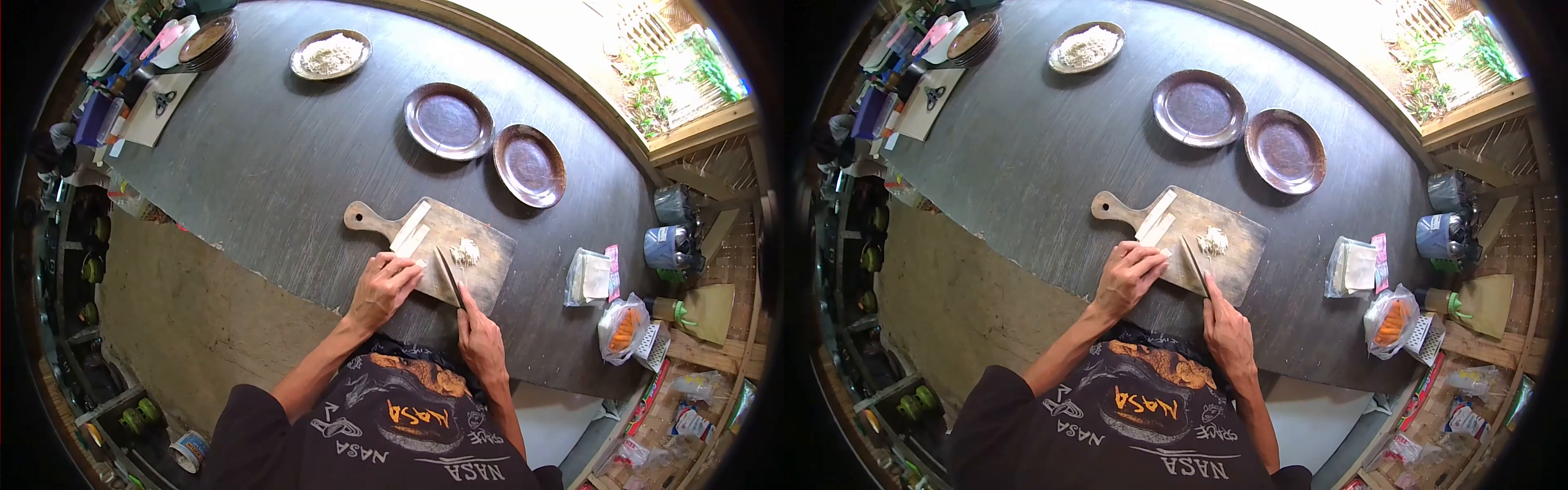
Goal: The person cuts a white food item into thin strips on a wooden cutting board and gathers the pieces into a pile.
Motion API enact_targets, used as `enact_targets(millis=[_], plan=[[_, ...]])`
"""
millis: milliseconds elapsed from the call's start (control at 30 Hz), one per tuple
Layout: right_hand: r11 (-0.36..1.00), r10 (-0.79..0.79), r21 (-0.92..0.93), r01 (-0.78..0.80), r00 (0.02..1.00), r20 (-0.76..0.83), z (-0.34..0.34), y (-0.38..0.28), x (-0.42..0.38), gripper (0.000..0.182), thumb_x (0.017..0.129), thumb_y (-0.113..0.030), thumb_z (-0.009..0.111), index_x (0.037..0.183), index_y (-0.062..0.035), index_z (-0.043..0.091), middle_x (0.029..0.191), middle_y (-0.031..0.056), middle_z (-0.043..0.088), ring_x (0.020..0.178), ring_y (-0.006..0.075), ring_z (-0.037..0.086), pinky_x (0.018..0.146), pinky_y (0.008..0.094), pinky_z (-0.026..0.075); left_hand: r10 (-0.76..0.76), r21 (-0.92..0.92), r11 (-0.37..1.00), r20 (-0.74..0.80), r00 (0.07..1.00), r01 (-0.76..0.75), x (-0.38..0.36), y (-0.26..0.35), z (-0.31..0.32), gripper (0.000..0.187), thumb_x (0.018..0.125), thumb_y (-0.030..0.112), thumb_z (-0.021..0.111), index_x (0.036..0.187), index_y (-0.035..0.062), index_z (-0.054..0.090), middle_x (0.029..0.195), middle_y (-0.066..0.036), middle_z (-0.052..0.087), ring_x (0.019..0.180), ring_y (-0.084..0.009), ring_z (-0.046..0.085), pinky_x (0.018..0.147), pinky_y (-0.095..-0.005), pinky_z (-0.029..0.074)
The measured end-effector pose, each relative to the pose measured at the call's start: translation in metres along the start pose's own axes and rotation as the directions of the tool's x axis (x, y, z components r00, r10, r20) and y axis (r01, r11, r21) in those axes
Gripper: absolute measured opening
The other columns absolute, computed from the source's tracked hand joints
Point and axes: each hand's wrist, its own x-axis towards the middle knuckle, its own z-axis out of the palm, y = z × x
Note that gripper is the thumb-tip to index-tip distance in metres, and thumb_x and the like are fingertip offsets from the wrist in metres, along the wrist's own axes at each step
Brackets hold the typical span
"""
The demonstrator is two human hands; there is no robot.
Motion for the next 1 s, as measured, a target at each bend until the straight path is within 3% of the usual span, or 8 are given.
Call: enact_targets(millis=[233,400,567,633,1000], plan=[[0.999,0.024,0.037,-0.025,0.999,0.037,0.0,0.001,-0.004,0.049,0.107,-0.014,0.052,0.156,-0.0119,0.048,0.126,0.0295,0.068,0.107,0.0483,0.068,0.089,0.051,0.055,0.01,-0.012,1.0,0.08,0.997,-0.009,0.014,-0.001,0.007,0.024,0.089,0.008,0.077,0.113,0.0086,0.077,0.11,-0.001,0.075,0.107,-0.0216,0.064,0.096,-0.0373,0.047],[0.998,-0.018,0.055,0.018,1.0,0.001,0.003,0.001,-0.004,0.049,0.108,-0.013,0.05,0.157,-0.0115,0.047,0.124,0.0303,0.068,0.107,0.0496,0.068,0.088,0.0525,0.054,0.002,0.02,1.0,0.111,0.994,-0.004,0.019,0.003,0.017,0.027,0.089,0.008,0.077,0.116,0.0082,0.076,0.114,-0.002,0.075,0.109,-0.0206,0.065,0.097,-0.0369,0.046],[0.999,0.025,0.037,-0.028,0.997,0.067,0.004,0.001,-0.004,0.049,0.108,-0.012,0.048,0.157,-0.0108,0.045,0.123,0.0306,0.068,0.107,0.0498,0.067,0.089,0.0533,0.054,0.049,0.047,0.998,-0.019,0.999,-0.048,0.012,0.003,0.025,0.029,0.088,0.01,0.078,0.117,0.0069,0.075,0.117,-0.002,0.075,0.112,-0.0199,0.066,0.097,-0.037,0.046],[0.998,-0.063,0.008,0.063,0.998,0.001,0.009,0.007,-0.004,0.054,0.105,-0.011,0.053,0.158,-0.0151,0.045,0.104,0.0271,0.072,0.083,0.0471,0.07,0.072,0.0553,0.056,0.037,0.046,0.998,-0.001,0.999,-0.037,0.011,0.004,0.023,0.029,0.088,0.009,0.078,0.117,0.0069,0.076,0.117,-0.002,0.075,0.112,-0.0202,0.066,0.098,-0.0371,0.046],[0.992,-0.116,-0.058,0.115,0.993,-0.014,0.014,0.01,0.0,0.06,0.101,-0.008,0.056,0.159,-0.017,0.044,0.093,0.0215,0.07,0.075,0.0431,0.069,0.069,0.0532,0.056,0.029,0.033,0.999,-0.015,0.999,-0.029,0.009,0.001,0.024,0.027,0.088,0.009,0.078,0.115,0.0063,0.077,0.117,-0.003,0.076,0.112,-0.0209,0.067,0.098,-0.0376,0.048]])
